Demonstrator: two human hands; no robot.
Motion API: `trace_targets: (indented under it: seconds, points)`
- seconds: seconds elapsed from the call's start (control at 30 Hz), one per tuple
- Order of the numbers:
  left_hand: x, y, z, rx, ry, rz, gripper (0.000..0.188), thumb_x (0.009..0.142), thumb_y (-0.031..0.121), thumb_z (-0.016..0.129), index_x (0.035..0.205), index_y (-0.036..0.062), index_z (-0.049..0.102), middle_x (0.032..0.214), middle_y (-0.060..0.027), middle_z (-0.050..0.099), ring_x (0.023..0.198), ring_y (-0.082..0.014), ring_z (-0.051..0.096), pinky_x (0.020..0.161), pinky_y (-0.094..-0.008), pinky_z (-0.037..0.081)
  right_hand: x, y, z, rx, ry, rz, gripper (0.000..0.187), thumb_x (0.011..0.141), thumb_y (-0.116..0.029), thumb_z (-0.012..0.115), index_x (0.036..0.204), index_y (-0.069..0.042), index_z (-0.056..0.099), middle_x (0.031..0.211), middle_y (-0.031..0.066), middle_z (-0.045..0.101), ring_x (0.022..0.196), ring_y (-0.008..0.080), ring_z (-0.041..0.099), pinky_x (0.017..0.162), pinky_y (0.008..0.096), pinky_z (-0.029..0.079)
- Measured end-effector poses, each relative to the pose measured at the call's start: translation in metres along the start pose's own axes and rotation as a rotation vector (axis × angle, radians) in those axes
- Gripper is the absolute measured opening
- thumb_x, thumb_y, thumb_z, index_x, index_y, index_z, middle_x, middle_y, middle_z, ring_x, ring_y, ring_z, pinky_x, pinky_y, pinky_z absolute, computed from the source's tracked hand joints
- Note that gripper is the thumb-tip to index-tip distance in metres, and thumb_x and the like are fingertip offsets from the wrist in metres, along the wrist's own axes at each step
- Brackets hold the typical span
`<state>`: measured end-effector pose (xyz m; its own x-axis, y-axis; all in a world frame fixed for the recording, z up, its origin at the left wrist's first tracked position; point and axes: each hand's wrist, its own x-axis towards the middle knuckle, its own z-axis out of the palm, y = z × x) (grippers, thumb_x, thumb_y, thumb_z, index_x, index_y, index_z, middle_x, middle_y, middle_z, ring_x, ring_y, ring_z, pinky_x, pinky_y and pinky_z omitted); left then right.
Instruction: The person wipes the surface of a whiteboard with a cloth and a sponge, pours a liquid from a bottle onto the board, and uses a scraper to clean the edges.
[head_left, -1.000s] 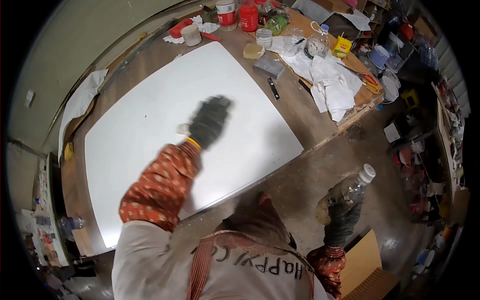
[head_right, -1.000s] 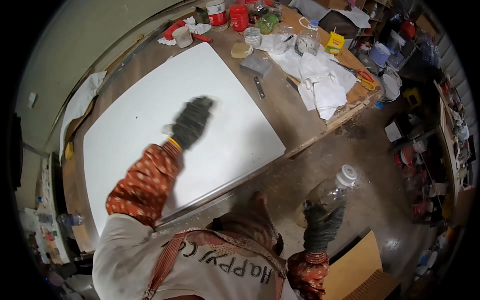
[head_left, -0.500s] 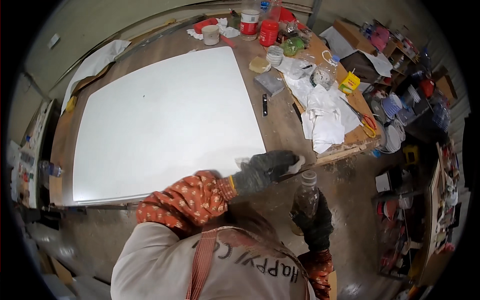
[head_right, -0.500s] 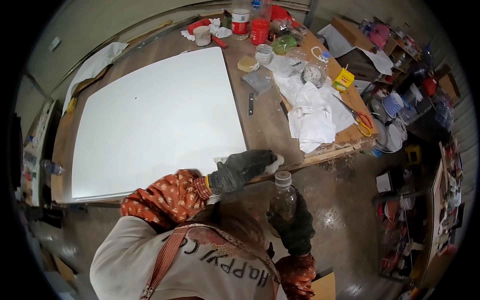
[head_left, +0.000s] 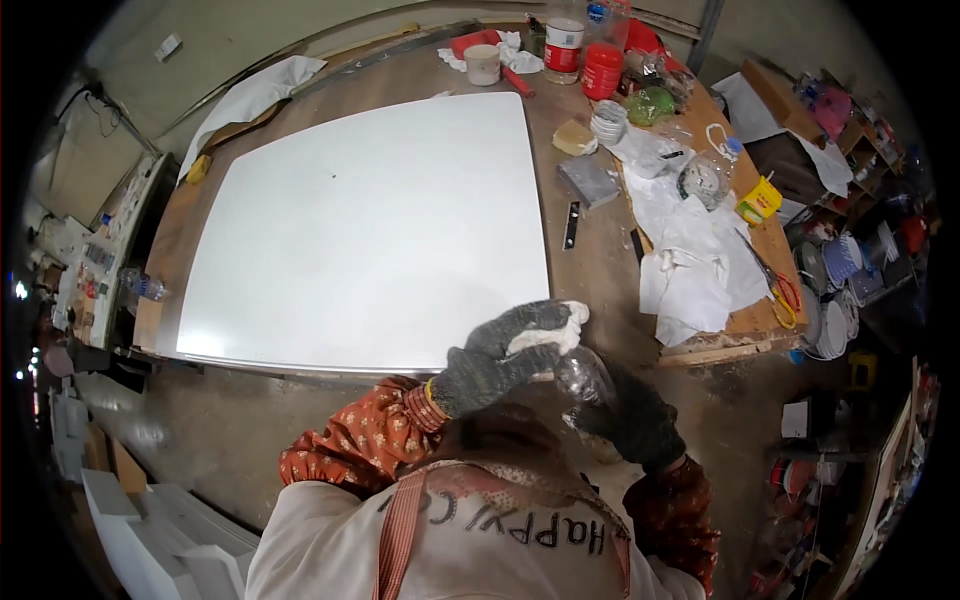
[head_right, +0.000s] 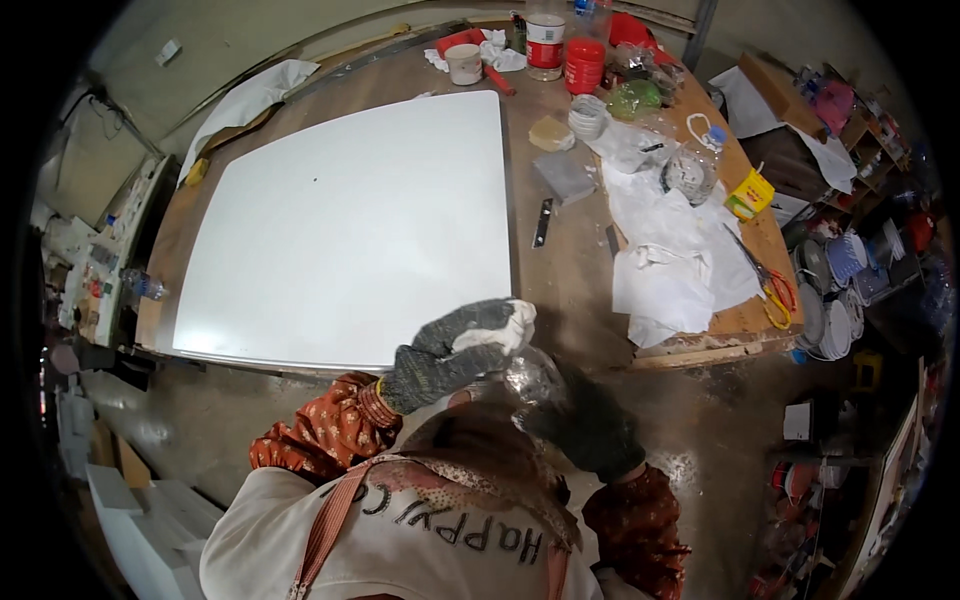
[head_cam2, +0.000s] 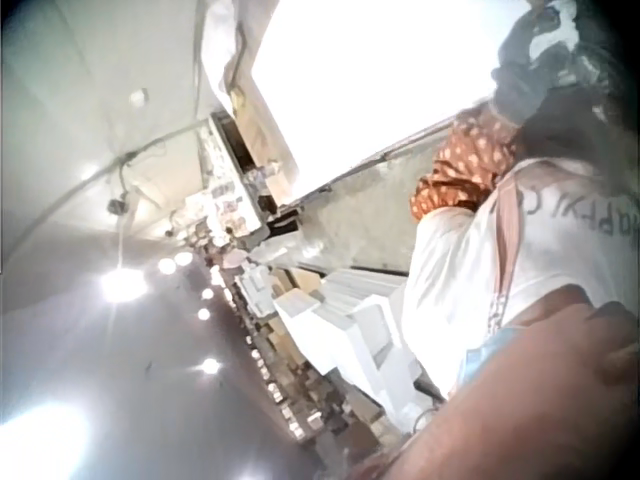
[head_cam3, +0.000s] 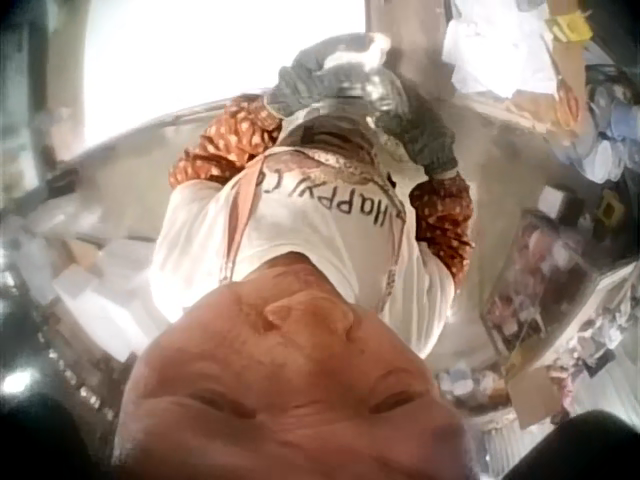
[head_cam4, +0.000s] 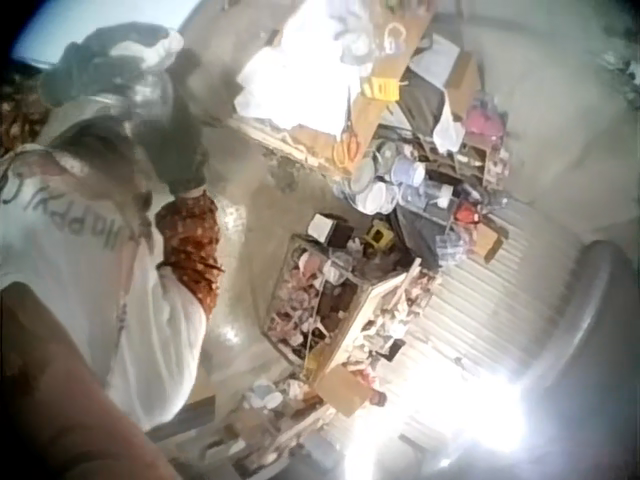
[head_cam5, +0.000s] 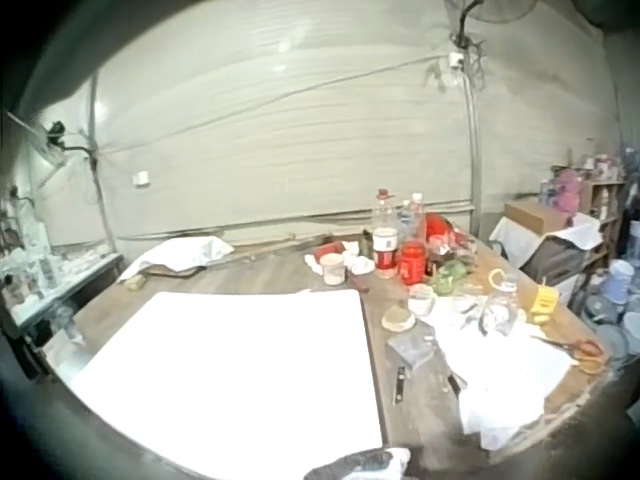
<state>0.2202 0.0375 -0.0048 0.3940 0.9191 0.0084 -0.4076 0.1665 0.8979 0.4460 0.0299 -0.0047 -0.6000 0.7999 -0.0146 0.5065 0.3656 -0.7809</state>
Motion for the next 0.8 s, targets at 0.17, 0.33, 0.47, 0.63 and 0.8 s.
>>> trace_targets:
  seconds: [0.17,0.33,0.47,0.63,0.8]
  points:
    - [0.009,0.022,-0.079,-0.305,0.13,-0.015,0.043,0.087,0.004,0.059,0.128,0.0,0.047,0.123,-0.0157,0.055,0.111,-0.0181,0.056,0.09,-0.03,0.05,0.051,0.014,0.031,-0.226,0.228,-0.385,0.065,0.08,-0.026,0.068,0.131,-0.001,0.038,0.123,0.0199,0.051,0.109,0.0344,0.053,0.092,0.0413,0.045]
    - [0.06,0.02,-0.094,0.331,0.1,0.301,0.048,0.084,0.028,0.065,0.123,0.0025,0.053,0.125,-0.0124,0.055,0.112,-0.0228,0.054,0.099,-0.0356,0.043,0.073,0.002,0.038,0.413,0.348,0.074,0.058,0.08,-0.014,0.069,0.13,-0.002,0.041,0.117,0.0153,0.053,0.105,0.0263,0.054,0.09,0.0371,0.047]
    - [0.083,-0.006,-0.114,1.715,-0.151,0.678,0.031,0.081,0.015,0.061,0.112,0.014,0.058,0.113,-0.0069,0.06,0.112,-0.0251,0.053,0.095,-0.0393,0.042,0.055,-0.003,0.031,0.692,0.535,0.204,0.055,0.078,-0.002,0.067,0.128,-0.003,0.044,0.111,0.0069,0.056,0.096,0.0174,0.058,0.08,0.032,0.052]
    - [0.15,0.014,-0.135,1.927,-0.244,0.779,0.029,0.086,0.018,0.051,0.114,0.0143,0.058,0.121,-0.0054,0.056,0.111,-0.0266,0.05,0.092,-0.0424,0.04,0.02,-0.026,0.021,0.771,0.809,0.439,0.063,0.074,-0.005,0.073,0.129,-0.001,0.043,0.112,0.0091,0.058,0.1,0.0171,0.056,0.084,0.0306,0.049]
    - [0.114,0.012,-0.121,1.882,-0.303,0.767,0.038,0.081,0.012,0.057,0.119,0.0154,0.058,0.121,-0.0074,0.057,0.114,-0.0259,0.052,0.092,-0.041,0.043,-0.007,-0.029,0.034,0.738,0.982,0.457,0.067,0.073,-0.006,0.074,0.131,0.0,0.042,0.114,0.0101,0.058,0.102,0.0176,0.055,0.086,0.031,0.048]
